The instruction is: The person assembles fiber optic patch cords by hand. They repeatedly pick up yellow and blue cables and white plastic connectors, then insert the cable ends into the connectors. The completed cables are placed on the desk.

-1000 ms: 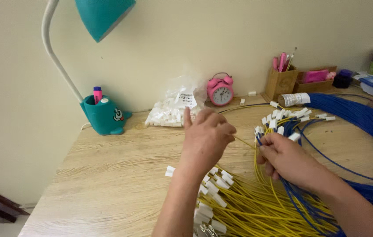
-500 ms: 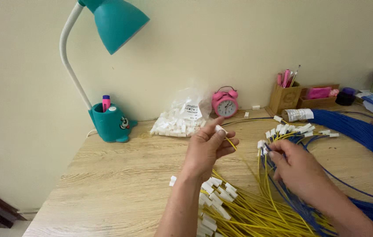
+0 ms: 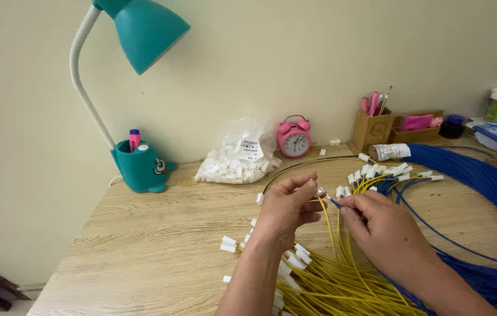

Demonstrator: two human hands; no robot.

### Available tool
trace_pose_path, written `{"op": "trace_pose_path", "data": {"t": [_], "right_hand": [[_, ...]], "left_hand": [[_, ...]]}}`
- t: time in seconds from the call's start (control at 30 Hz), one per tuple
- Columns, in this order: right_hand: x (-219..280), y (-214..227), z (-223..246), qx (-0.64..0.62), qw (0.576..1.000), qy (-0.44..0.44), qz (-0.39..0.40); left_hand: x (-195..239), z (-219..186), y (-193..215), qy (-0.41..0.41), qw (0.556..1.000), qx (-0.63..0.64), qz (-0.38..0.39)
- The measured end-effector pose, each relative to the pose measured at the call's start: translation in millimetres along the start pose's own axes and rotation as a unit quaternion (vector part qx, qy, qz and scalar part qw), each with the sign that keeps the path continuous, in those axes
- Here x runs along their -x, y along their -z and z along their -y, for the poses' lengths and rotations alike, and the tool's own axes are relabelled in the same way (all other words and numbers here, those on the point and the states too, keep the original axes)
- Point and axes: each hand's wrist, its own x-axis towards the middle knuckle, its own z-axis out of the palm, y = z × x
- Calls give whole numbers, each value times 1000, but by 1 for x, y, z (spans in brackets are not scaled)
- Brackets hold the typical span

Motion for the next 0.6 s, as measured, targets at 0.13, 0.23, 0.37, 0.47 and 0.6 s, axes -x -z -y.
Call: {"op": "trace_pose_path", "data": {"t": [0.13,0.23,0.37,0.47,0.6], "right_hand": [[1,2,0,-9,999,47,-21],[2,3,5,-7,1000,10,-3],[3,0,1,1,999,30,-33],[1,-3,-5,12,999,33,-33],[2,2,3,16,1000,-7,-14]], "left_hand": [[1,-2,0,1,1000,-6,-23],[3,-5,-1,7,999,6,-41],[0,-2,0,6,999,18,-31],[-4,2,0,1,999,18,-27],[10,-7,-7,-5,1000,0,-29]]}}
